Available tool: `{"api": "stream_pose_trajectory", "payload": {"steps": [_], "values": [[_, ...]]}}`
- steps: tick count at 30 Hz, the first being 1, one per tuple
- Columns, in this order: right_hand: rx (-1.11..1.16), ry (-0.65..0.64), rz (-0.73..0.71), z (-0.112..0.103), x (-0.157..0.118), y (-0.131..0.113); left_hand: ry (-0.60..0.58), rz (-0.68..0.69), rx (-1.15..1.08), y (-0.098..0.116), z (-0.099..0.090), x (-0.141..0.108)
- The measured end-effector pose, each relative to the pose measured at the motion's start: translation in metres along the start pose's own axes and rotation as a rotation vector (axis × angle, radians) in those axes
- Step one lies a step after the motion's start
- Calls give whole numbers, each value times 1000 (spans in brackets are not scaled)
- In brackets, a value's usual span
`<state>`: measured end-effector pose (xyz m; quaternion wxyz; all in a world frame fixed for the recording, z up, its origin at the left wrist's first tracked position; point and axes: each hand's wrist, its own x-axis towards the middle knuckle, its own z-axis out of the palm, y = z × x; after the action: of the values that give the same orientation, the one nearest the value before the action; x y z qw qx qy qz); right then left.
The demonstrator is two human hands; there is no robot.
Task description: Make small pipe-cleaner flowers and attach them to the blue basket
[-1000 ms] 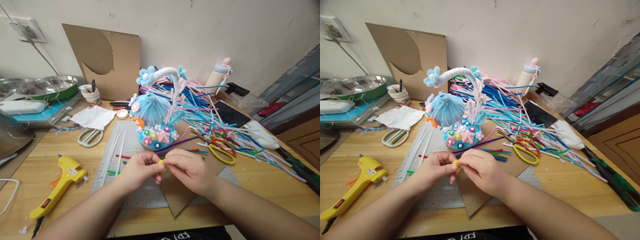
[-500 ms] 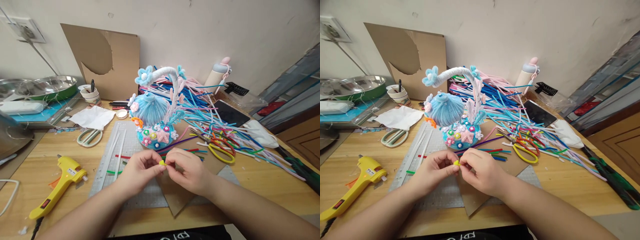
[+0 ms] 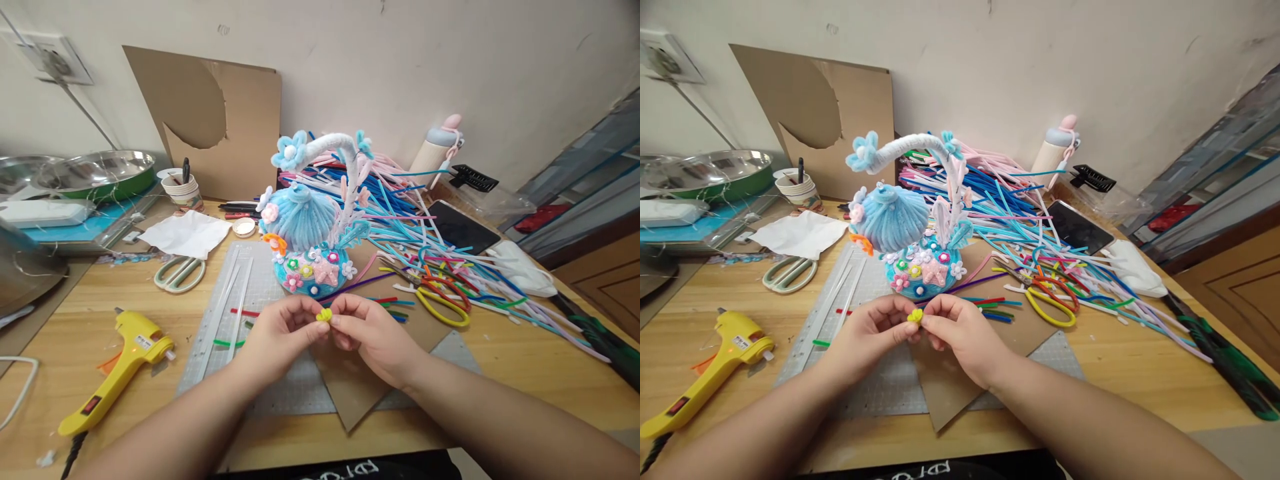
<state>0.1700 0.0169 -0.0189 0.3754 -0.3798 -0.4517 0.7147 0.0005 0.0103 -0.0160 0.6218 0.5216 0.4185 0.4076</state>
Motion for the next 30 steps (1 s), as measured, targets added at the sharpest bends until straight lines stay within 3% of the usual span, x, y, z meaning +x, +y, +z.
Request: {"api": "stream_pose_trajectory", "payload": {"steps": [3, 8, 15, 20, 25, 30], "values": [[-44, -27, -64, -2, 0, -1, -74, -97, -203, 2, -1, 2], [-359, -27, -348, -5, -2, -9, -186, -246, -309, 3, -3, -1], [-766, -27, -558, -6, -6, -11, -139, -268, -425, 2, -1, 0], [-896, 38, -751, -8, -5, -6, -88, -259, -386, -1, 0, 0], [-952, -5, -793, -10, -5, -5, -60, -237, -239, -6, -2, 2], [-966, -104, -701, -11, -4, -10, -44, -250, -53, -5, -5, 3]]}}
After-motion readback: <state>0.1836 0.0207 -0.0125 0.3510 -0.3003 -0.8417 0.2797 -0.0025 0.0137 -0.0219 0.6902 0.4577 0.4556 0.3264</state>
